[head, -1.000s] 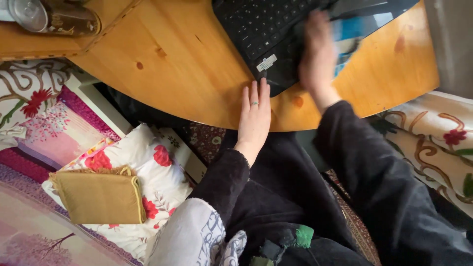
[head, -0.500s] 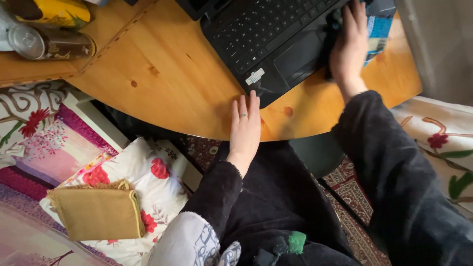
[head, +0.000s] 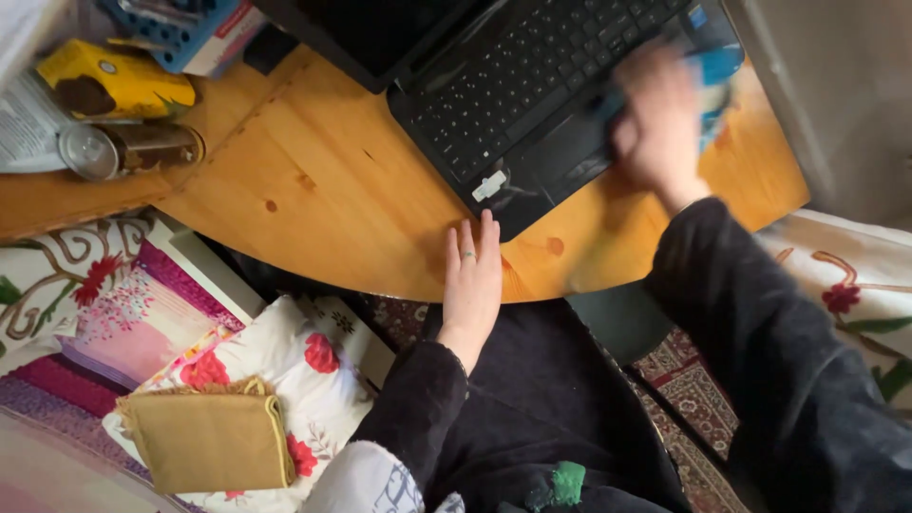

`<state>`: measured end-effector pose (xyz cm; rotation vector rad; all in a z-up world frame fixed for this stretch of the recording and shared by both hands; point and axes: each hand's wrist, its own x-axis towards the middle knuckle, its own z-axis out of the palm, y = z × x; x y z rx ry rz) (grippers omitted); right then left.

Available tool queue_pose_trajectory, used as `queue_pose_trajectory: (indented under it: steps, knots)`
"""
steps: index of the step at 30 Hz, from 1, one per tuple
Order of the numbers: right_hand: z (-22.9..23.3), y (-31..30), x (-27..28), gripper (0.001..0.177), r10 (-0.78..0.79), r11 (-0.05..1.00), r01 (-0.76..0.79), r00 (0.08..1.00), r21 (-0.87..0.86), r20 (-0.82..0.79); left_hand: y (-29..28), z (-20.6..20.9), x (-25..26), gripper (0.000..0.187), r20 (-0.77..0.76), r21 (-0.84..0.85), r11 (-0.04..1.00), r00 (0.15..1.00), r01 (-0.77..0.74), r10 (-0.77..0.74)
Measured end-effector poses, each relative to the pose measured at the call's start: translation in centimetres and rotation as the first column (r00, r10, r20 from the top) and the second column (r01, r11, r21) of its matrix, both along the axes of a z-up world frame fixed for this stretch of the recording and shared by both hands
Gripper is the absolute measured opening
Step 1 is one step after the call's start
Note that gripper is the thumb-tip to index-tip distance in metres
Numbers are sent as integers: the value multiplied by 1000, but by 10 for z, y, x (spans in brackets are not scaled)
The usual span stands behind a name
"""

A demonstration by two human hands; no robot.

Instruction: The person wipes a wooden desk and bookshelf with a blue cloth, moving a small box and a calendar aside to reach the surfaces. They clean the desk surface, the laptop area, and the bookshelf shelves, then return the items to their original positions.

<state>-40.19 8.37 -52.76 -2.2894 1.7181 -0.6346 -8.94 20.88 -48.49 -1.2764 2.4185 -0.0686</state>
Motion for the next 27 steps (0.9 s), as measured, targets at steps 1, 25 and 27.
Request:
queue_pose_trajectory:
  steps: [1,25,27]
  knots:
    - [-6,-10,-10,71,-1,1000,1,1000,-5,0,-1,3,0,61,0,-5,1000,1000,1,-1]
    - [-9,-20,229,50,642,765,-642,767,48,25,-57,36,72,15,-691,-171,970,723,-172,6]
    - [13,-44,197,51,645,764,-644,763,34,-43,-52,30,77,6,-658,-147,975,752,-167,30]
